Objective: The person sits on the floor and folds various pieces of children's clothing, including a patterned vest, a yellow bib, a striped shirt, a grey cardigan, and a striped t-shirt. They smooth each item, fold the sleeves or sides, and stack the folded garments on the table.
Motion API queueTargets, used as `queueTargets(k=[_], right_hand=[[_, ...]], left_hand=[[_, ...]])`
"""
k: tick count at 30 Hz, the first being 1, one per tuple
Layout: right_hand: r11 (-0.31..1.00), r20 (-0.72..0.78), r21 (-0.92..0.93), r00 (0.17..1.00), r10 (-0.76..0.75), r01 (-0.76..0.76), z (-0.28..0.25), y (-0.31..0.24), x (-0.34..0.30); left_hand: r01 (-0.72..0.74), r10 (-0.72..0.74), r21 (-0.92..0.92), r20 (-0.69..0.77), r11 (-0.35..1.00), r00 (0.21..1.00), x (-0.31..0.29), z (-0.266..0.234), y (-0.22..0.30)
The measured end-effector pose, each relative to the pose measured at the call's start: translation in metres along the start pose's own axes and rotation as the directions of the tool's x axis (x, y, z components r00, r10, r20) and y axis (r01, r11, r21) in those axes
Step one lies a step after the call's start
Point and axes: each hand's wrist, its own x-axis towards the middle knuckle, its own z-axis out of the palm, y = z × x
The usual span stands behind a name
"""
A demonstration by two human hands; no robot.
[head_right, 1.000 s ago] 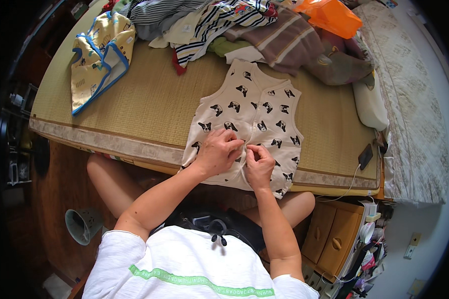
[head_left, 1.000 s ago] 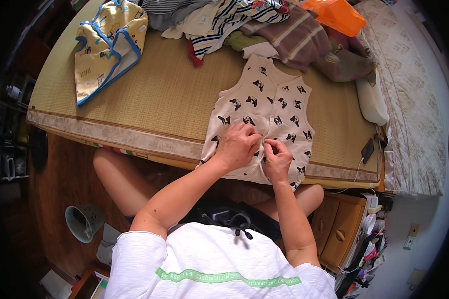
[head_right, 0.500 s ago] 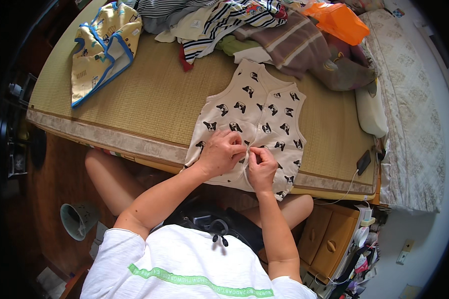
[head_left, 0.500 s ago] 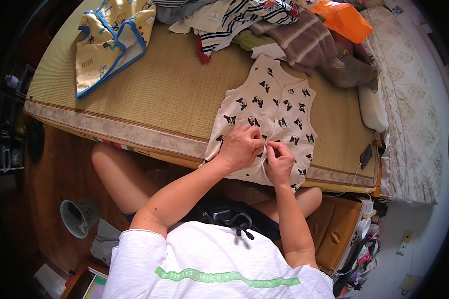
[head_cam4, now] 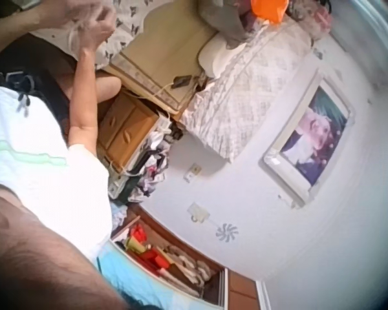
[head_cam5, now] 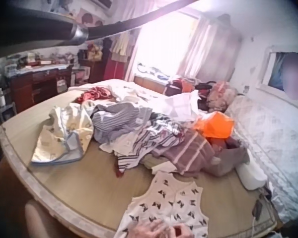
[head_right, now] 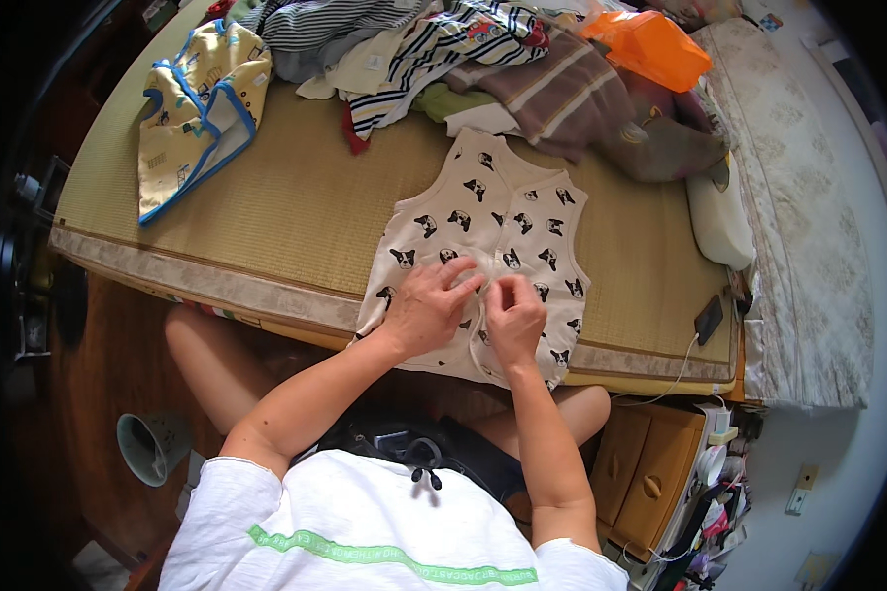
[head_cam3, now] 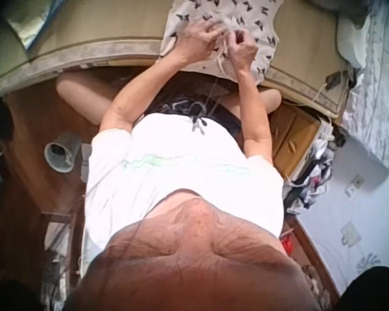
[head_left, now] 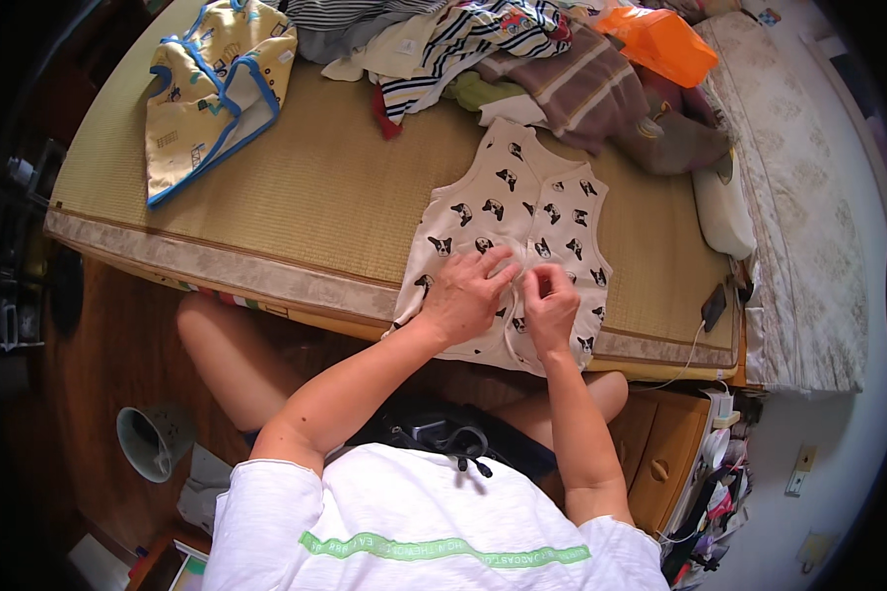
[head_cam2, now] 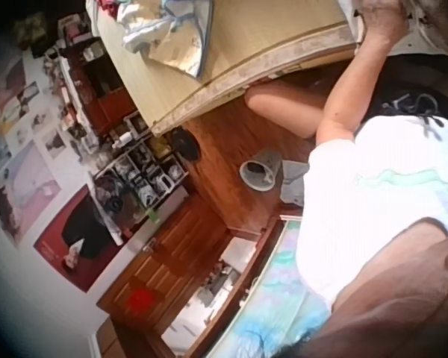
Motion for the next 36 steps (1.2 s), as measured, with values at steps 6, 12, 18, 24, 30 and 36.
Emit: queueTargets(k=[6,12,18,24,30,36], right_hand=[[0.957,0.010,-0.290,1.000,0.023,-0.019,0.013,-0.002,0.031],[0.992,0.012,-0.007,0.992,0.128,-0.128,0.010,0.019,0.031],[0.974,-0.036,0.143,0.983,0.181,-0.174,0.015,0.017,0.023],[1.000,-0.023,-0.015,1.000,0.006,-0.007,0.018,0.028,0.023],[0.975,-0.057,-0.145,0.983,-0.176,0.166,0.018,0.015,0.022],[0.954,-0.014,-0.184,0.970,-0.244,0.237,0.019,0.010,0.022]], left_hand=[[-0.033,0.012,0.143,0.142,0.989,0.990,0.000,0.003,-0.001],[-0.038,0.015,0.142,0.163,0.989,0.986,0.000,0.005,0.000],[-0.064,0.029,0.167,0.201,0.984,0.979,0.001,0.003,0.000],[-0.061,0.019,0.174,0.235,0.983,0.972,0.001,0.002,0.000],[-0.064,0.026,0.164,0.222,0.984,0.975,0.001,0.003,-0.001],[-0.056,0.017,0.157,0.236,0.986,0.972,0.000,0.001,0.000]])
